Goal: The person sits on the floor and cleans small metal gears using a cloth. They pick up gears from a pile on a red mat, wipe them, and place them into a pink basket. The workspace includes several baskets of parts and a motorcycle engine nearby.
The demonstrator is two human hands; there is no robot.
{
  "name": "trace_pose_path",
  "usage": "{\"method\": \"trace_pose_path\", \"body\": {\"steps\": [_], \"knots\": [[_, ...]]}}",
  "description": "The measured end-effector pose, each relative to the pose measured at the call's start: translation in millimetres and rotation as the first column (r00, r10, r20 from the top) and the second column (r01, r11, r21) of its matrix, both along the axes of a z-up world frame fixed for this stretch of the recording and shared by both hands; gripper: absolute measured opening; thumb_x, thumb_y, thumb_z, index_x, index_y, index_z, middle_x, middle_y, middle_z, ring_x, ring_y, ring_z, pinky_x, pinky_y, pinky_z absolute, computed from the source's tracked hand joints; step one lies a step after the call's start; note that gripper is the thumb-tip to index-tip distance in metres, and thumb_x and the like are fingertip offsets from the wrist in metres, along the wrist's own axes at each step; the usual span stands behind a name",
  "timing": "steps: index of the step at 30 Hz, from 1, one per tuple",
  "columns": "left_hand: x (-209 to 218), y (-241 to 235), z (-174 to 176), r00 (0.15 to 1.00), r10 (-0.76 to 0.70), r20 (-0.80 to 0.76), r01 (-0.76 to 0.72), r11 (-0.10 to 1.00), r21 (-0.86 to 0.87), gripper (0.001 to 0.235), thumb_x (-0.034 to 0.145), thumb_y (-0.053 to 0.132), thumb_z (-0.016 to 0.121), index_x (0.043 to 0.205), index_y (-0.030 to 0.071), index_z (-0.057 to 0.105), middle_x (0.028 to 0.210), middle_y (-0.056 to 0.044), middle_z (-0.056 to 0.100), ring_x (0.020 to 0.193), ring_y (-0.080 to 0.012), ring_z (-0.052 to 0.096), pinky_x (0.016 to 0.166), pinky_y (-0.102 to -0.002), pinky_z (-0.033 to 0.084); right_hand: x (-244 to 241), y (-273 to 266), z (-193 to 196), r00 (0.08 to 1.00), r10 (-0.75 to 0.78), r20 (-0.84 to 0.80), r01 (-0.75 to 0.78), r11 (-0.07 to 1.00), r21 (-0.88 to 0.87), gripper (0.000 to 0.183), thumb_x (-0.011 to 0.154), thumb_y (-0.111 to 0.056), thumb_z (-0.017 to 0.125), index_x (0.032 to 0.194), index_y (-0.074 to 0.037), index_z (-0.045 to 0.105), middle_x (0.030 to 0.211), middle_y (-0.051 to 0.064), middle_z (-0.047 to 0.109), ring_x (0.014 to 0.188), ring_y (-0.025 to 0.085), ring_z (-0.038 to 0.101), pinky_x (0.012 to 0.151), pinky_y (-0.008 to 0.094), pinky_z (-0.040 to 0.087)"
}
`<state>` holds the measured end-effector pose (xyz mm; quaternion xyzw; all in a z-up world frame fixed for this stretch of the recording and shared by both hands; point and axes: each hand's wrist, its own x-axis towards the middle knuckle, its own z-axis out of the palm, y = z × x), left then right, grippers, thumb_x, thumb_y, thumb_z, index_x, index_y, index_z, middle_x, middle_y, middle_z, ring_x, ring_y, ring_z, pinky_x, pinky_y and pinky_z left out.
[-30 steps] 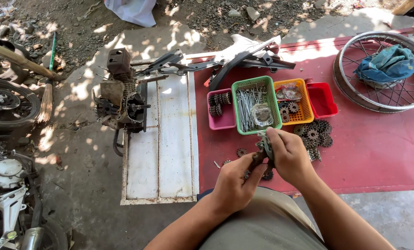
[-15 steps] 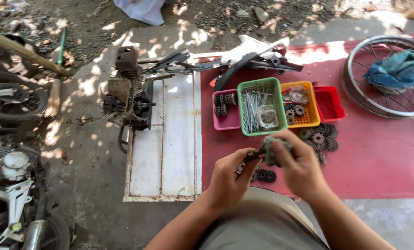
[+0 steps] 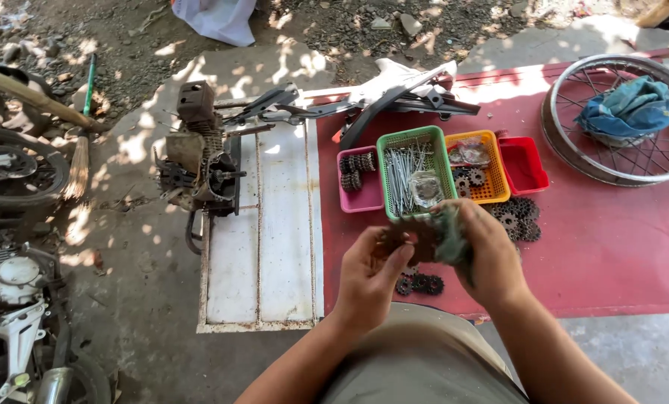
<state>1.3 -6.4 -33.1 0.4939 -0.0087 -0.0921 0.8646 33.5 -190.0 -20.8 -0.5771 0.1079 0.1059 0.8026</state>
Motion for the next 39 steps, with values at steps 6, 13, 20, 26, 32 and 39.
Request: {"method": "trace_pose_path", "body": {"steps": [6, 13, 20, 26, 32, 39], "knots": [[3, 0, 19, 0.974, -0.214, 0.071, 0.163, 0.887, 0.433, 0.012, 0.096, 0.013, 0.071, 0.089, 0.006, 0.065, 0.063, -0.005, 0.057, 0.062, -0.0129, 0.053, 0.057, -0.030, 0.044, -14, 20, -14, 0.871, 0.234, 0.432, 0.127, 0.742, -0.658, 0.050, 0.106, -0.033, 0.055, 0.061, -0.014, 0.056, 0.054, 0.003, 0.047, 0.046, 0.022, 0.048, 0.048, 0.032, 0.042], [-3, 3, 19, 0.834, -0.285, 0.473, -0.050, 0.814, 0.579, 0.027, 0.105, 0.021, 0.062, 0.084, 0.005, 0.055, 0.066, -0.016, 0.062, 0.063, -0.0422, 0.064, 0.057, -0.042, 0.051, -7, 29, 26, 0.980, 0.176, 0.090, -0.144, 0.948, -0.285, 0.043, 0.100, -0.021, 0.066, 0.060, -0.006, 0.064, 0.051, 0.003, 0.058, 0.052, 0.012, 0.049, 0.045, 0.031, 0.045], [0, 0, -18, 0.958, 0.141, 0.251, -0.213, 0.934, 0.288, 0.045, 0.113, 0.029, 0.043, 0.076, 0.006, 0.059, 0.058, -0.006, 0.053, 0.055, -0.0132, 0.051, 0.053, -0.029, 0.049, -21, 45, 27, 0.974, -0.083, 0.211, 0.140, 0.952, -0.272, 0.024, 0.107, -0.016, 0.053, 0.101, -0.001, 0.071, 0.085, 0.015, 0.071, 0.076, 0.019, 0.064, 0.075, 0.039, 0.057], [-5, -14, -2, 0.913, 0.247, 0.323, -0.361, 0.859, 0.363, 0.047, 0.112, 0.028, 0.042, 0.071, 0.008, 0.053, 0.055, -0.005, 0.047, 0.053, -0.0118, 0.046, 0.048, -0.028, 0.042, -32, 49, 14, 0.925, 0.177, 0.335, 0.087, 0.762, -0.642, 0.048, 0.110, -0.033, 0.043, 0.069, -0.011, 0.054, 0.056, 0.007, 0.047, 0.058, 0.015, 0.044, 0.053, 0.034, 0.045], [-8, -17, 3, 0.928, 0.263, 0.263, -0.342, 0.881, 0.326, 0.049, 0.113, 0.024, 0.039, 0.067, 0.013, 0.045, 0.055, 0.000, 0.040, 0.056, -0.0074, 0.042, 0.050, -0.023, 0.039, -16, 43, -3, 0.993, 0.090, 0.077, -0.042, 0.877, -0.479, 0.059, 0.111, -0.033, 0.047, 0.056, -0.012, 0.050, 0.052, 0.001, 0.044, 0.049, 0.017, 0.041, 0.046, 0.032, 0.037], [-3, -14, -8, 0.919, 0.375, 0.122, -0.394, 0.884, 0.250, 0.051, 0.115, 0.033, 0.041, 0.072, 0.010, 0.056, 0.068, -0.001, 0.053, 0.067, -0.0101, 0.050, 0.061, -0.026, 0.045, -9, 36, -33, 0.986, 0.022, -0.164, -0.103, 0.857, -0.504, 0.064, 0.114, -0.052, 0.034, 0.087, -0.011, 0.075, 0.069, 0.016, 0.061, 0.070, 0.031, 0.061, 0.080, 0.039, 0.050]]}}
